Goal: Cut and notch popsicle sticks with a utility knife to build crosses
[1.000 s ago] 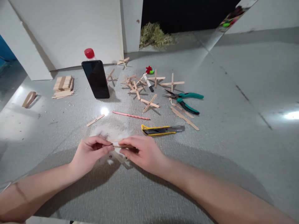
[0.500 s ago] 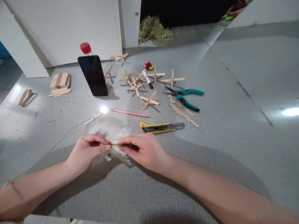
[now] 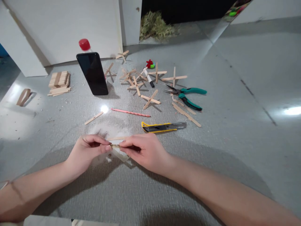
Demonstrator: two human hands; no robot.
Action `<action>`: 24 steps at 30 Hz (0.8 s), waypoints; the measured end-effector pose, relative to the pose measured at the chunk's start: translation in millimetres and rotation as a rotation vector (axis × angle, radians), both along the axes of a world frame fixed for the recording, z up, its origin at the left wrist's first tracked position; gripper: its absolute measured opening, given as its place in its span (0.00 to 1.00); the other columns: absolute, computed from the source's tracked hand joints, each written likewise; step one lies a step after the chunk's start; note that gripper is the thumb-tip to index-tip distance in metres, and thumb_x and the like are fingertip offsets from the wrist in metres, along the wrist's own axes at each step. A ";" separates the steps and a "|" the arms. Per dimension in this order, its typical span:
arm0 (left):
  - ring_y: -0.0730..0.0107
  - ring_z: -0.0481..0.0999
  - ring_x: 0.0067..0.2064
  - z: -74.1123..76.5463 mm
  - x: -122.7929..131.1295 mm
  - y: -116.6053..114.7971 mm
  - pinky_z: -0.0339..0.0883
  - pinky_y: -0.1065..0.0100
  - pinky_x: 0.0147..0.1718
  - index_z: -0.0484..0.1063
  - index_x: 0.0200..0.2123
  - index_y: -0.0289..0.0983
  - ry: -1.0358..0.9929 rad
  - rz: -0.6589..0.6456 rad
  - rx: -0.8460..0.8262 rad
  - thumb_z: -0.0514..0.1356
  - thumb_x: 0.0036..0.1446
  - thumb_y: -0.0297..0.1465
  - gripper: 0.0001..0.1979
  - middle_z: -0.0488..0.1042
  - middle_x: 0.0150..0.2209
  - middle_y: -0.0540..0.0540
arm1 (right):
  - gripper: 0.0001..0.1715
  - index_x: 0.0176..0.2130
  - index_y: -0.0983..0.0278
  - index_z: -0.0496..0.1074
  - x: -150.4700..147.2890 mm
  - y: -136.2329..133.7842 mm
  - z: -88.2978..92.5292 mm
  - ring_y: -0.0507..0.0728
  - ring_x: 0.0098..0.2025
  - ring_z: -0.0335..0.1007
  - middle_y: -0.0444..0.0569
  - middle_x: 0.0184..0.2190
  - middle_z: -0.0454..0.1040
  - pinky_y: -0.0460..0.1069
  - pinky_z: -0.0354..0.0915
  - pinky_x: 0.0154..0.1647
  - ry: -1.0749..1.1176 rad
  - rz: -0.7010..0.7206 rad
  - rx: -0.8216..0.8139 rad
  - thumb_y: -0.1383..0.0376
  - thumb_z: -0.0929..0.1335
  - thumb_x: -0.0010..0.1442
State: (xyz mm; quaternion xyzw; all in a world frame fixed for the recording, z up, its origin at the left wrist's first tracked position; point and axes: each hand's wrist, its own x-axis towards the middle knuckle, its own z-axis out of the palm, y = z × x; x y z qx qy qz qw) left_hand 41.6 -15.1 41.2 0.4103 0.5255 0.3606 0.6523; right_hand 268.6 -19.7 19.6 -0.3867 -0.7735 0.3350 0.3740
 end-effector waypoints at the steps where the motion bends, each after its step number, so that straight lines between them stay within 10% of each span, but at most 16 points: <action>1: 0.78 0.75 0.23 0.2 0.2 0.2 0.71 0.77 0.23 0.81 0.24 0.37 -0.001 0.000 -0.001 0.77 0.39 0.30 0.09 0.80 0.24 0.48 | 0.07 0.38 0.59 0.80 0.3 0.0 0.0 0.52 0.31 0.80 0.44 0.32 0.84 0.44 0.71 0.31 0.002 0.004 0.004 0.63 0.70 0.66; 24: 0.78 0.76 0.24 0.8 0.6 -0.3 0.72 0.78 0.24 0.81 0.23 0.37 -0.017 0.009 -0.034 0.76 0.39 0.29 0.08 0.80 0.24 0.49 | 0.05 0.37 0.60 0.79 -0.2 -1.6 -1.0 0.52 0.32 0.81 0.45 0.33 0.84 0.43 0.71 0.32 0.018 0.002 0.006 0.65 0.70 0.65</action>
